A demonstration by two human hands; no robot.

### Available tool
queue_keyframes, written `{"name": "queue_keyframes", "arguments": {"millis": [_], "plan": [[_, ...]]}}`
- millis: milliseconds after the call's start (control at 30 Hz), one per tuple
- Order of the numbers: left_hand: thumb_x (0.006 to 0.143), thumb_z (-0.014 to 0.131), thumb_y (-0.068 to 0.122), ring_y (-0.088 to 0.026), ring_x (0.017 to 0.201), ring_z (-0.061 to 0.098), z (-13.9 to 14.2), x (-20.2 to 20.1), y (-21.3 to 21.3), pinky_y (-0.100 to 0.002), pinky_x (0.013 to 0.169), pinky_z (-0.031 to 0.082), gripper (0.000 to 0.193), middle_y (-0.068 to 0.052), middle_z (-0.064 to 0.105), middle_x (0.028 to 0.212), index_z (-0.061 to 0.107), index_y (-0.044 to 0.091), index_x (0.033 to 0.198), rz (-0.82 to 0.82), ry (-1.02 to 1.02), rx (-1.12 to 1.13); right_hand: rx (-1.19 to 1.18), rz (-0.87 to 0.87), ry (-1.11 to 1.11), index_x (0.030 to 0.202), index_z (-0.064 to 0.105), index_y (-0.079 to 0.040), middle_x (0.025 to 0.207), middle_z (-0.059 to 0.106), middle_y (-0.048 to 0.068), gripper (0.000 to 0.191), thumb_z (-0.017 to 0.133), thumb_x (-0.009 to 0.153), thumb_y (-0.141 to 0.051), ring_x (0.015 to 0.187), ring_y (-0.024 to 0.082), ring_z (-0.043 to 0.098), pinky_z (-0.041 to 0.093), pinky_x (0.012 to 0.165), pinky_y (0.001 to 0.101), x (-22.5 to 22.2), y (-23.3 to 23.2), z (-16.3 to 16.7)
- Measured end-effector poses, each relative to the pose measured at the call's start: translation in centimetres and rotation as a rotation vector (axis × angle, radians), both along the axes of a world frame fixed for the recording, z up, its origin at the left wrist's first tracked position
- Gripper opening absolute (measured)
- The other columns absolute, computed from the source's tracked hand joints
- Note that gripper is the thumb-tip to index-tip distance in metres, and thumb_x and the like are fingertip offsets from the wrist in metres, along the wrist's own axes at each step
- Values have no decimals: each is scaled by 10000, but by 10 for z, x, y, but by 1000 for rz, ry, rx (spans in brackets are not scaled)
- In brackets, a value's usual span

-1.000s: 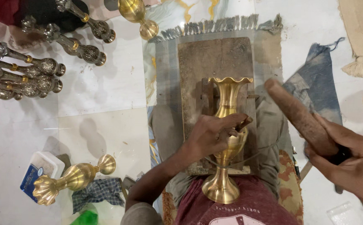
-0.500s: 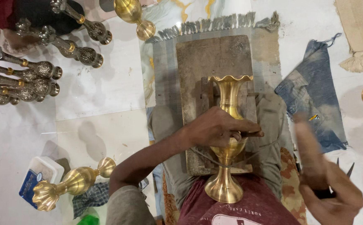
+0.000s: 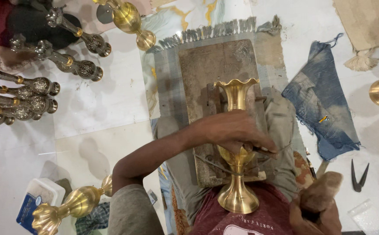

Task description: The person sits at a work board and polishes a brass vase, rubbing it with a wooden abrasive block held in one hand while steadying the vase with the other. They reposition the vase and work over its body and neck repeatedly, occasionally setting the block down and resuming.

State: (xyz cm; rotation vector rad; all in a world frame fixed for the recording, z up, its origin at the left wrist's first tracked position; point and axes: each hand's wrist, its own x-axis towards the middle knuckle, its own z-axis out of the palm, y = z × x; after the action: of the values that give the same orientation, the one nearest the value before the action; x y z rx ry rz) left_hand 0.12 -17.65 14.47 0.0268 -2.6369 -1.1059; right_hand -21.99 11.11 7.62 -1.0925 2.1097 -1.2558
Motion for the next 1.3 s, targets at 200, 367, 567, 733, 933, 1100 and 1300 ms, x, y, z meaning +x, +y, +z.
{"name": "queue_keyframes", "arguments": {"millis": [200, 367, 567, 733, 933, 1100, 1300], "plan": [[858, 708, -34, -139, 920, 783, 2, 13, 3, -286, 770, 654, 555, -70, 778, 1165, 634, 127, 1384, 348, 69, 390, -165, 187, 223, 1357, 591, 121, 1201, 681, 255, 697, 777, 687, 81, 1089, 265, 696, 528, 917, 286, 1, -1, -22], [857, 565, -169, -234, 1113, 778, 3, 29, 28, -291, 939, 687, 567, -132, 759, 1256, 609, 3, 1396, 584, 148, 538, -70, 186, -214, 1451, 570, 66, 1382, 645, 159, 781, 731, 689, 119, 1222, 181, 613, 486, 1027, 284, 2, -22, -15], [808, 642, -126, -203, 981, 805, -8, 27, 17, -289, 873, 678, 620, -78, 765, 1216, 626, 87, 1390, 468, 192, 378, 45, 405, -282, 1441, 621, -3, 1254, 723, 146, 750, 760, 711, 91, 1075, 160, 684, 553, 931, 273, -28, -68, 9], [746, 549, -146, -204, 971, 811, -8, 28, 15, -287, 764, 681, 652, -79, 753, 1274, 676, 123, 1327, 468, 157, 277, -42, 376, -72, 1455, 623, -30, 1173, 733, 137, 722, 789, 760, 69, 980, 169, 722, 599, 912, 280, -44, -101, 52], [758, 682, -64, -204, 962, 802, 1, 31, 30, -297, 817, 674, 620, -95, 759, 1213, 640, 91, 1357, 568, 96, 270, 171, 614, 125, 1491, 594, -47, 1120, 708, 199, 774, 732, 742, 93, 941, 242, 707, 571, 788, 340, -71, -142, 122], [724, 735, -16, -224, 988, 795, 11, 36, 50, -323, 909, 653, 671, -131, 762, 1173, 615, 44, 1382, 722, 135, 310, 408, 814, 161, 1613, 468, -191, 1161, 672, 160, 914, 716, 785, 107, 915, 206, 735, 606, 732, 336, -84, -181, 141], [775, 683, -63, -224, 985, 798, 10, 31, 77, -305, 908, 664, 576, -163, 761, 1184, 632, 7, 1344, 962, 243, 410, 532, 879, 302, 1609, 420, -278, 1128, 668, 134, 908, 735, 814, 28, 840, 226, 746, 633, 717, 350, -81, -213, 156]]}}
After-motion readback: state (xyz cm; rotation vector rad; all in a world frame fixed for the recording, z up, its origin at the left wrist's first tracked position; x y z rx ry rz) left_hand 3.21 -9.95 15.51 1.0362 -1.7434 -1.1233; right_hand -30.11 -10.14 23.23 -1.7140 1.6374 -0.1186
